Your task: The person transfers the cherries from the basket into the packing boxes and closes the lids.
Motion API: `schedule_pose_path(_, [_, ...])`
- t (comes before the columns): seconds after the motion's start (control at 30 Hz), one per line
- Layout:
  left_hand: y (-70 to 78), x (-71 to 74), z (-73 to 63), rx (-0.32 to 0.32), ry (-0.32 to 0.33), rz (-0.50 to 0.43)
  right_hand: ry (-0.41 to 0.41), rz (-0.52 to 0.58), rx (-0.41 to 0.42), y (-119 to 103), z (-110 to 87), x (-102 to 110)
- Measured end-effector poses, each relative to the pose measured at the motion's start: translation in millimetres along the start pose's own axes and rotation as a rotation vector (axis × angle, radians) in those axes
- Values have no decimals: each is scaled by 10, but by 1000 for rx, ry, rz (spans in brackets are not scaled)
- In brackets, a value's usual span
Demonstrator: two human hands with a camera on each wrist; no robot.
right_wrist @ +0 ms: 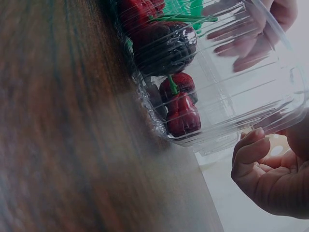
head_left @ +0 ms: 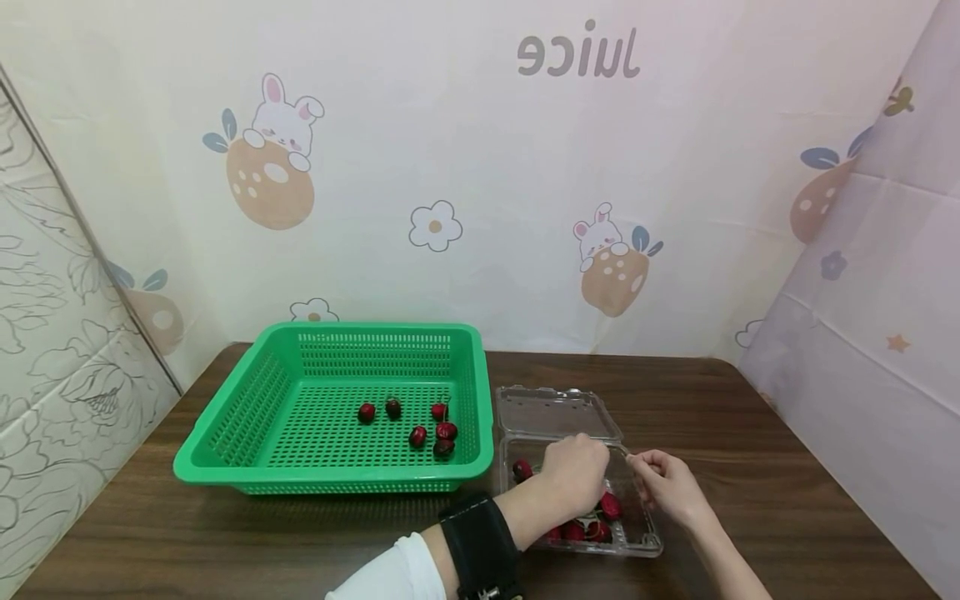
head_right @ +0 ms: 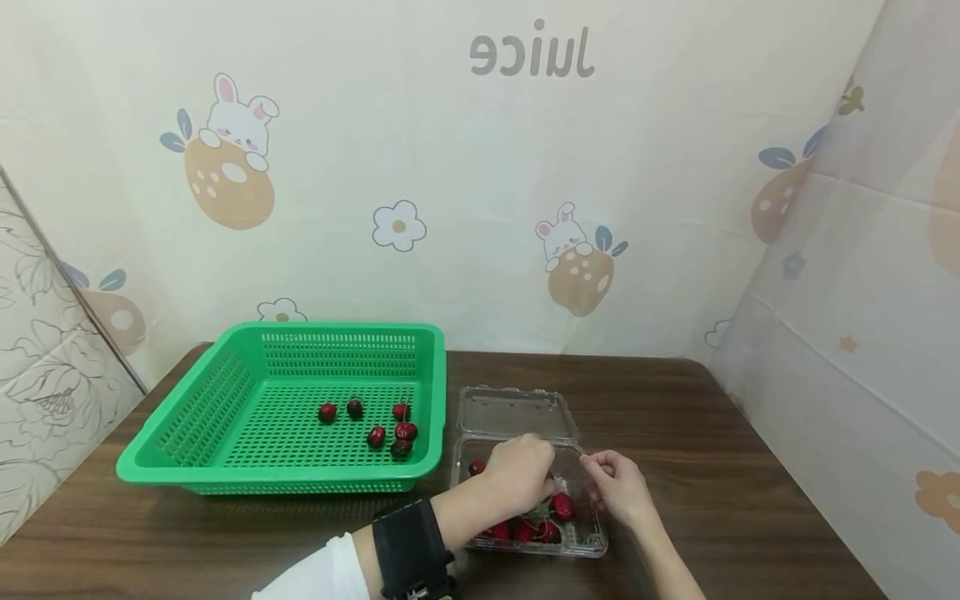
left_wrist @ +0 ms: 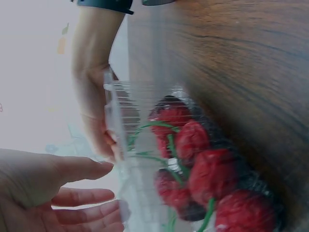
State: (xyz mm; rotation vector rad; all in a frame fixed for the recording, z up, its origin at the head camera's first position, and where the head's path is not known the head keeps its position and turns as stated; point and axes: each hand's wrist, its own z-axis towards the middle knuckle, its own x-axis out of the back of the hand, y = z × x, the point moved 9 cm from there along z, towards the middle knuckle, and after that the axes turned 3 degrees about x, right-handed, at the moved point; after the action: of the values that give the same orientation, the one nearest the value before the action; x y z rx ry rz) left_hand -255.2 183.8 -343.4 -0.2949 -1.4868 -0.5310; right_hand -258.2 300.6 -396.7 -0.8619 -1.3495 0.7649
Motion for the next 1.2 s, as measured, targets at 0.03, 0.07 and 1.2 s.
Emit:
schedule_pose_path(0.03, [-7,34,-7,3,9,-9,1,0,-8,4,0,0])
schedule_pose_path(0.07, [-13,67,-14,5,17,-13,2,4,-14,8,1,1])
schedule_pose_path(1.2, [-942,905,-212,107,264,-64,-5,2,-29,28,15,-7])
